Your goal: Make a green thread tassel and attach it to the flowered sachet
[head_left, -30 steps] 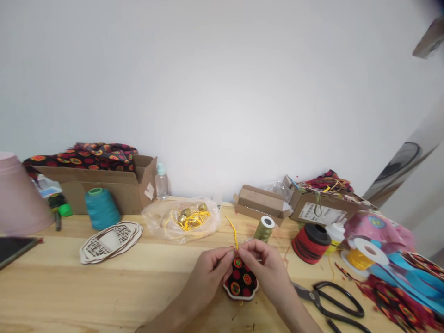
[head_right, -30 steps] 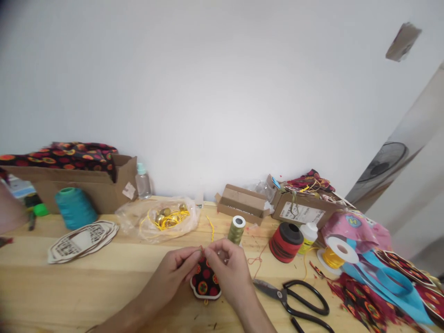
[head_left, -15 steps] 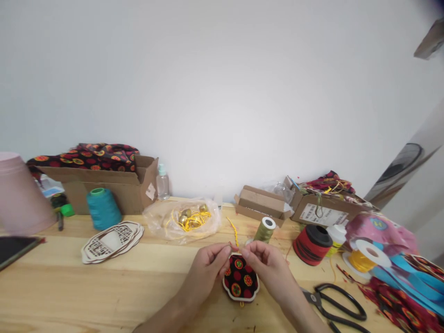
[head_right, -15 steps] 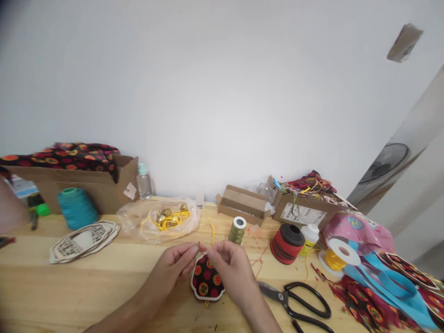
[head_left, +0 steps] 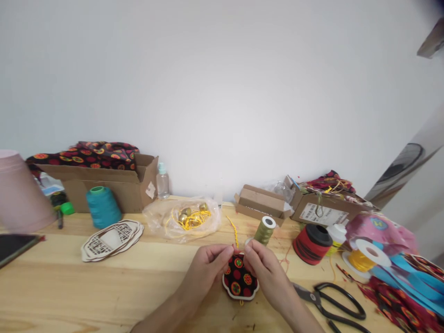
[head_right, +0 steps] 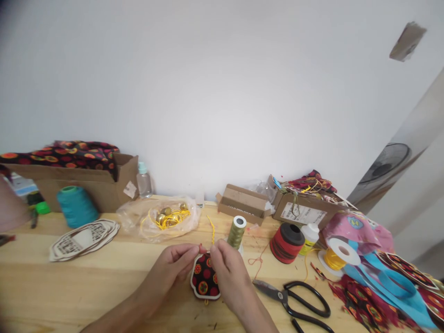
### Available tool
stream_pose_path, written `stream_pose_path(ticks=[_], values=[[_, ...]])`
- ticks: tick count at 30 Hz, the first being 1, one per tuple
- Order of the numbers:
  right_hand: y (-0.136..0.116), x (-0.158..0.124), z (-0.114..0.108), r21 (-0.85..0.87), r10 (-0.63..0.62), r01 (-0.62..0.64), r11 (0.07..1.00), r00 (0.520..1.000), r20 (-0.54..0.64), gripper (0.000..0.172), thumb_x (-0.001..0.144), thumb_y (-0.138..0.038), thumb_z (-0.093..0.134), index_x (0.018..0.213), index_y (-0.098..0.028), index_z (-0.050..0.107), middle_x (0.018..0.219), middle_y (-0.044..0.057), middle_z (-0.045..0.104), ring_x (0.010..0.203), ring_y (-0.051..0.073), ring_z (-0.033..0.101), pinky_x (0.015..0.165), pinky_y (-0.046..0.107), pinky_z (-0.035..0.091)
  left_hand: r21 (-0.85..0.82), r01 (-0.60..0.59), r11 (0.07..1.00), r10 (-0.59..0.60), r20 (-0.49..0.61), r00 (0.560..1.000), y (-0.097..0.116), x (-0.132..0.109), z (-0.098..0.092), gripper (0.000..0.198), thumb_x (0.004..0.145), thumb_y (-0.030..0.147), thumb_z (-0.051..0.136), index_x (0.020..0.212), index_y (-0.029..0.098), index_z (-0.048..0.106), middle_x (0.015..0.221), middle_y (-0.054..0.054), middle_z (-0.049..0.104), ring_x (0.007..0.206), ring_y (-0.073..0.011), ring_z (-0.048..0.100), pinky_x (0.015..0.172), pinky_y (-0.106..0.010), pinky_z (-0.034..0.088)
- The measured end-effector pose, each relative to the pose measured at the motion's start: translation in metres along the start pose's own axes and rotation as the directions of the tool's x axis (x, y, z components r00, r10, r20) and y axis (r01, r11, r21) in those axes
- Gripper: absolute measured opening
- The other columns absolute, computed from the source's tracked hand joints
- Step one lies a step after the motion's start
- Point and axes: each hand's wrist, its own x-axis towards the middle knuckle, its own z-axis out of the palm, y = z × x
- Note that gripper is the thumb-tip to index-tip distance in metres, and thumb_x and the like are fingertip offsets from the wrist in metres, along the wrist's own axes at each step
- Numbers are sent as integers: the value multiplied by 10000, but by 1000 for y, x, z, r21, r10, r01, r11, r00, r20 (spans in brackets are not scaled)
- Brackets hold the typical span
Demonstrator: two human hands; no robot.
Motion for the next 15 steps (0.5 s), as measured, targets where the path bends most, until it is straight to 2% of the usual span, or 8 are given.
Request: stream_pose_path(ticks=[7,12,15], values=[[-4,0,0,5,-49,50,999,995,-90,300,856,-372,354,615,-193,354,572,-55,319,534,97,304,489,211,271,41,37,998,-40,75,996,-7,2,0,367,742,452,525,652,103,594,448,93,223,437,-47,135,430,-227,58],[-3,0,3,120,-21,39,992,989,-147,303,854,-382,366,620,-189,367,571,-58,319,507,84,281,452,201,244,33,28,999,-32,121,992,-8,2,0,390,707,492,542,592,121,571,442,90,220,438,-52,148,440,-226,93],[-4,0,4,194,16,15,981,988,-154,304,841,-385,391,611,-188,364,553,-63,318,479,74,257,425,195,217,34,32,999,-36,101,994,-8,2,0,396,683,505,560,564,128,562,431,88,228,440,-56,162,449,-230,117]])
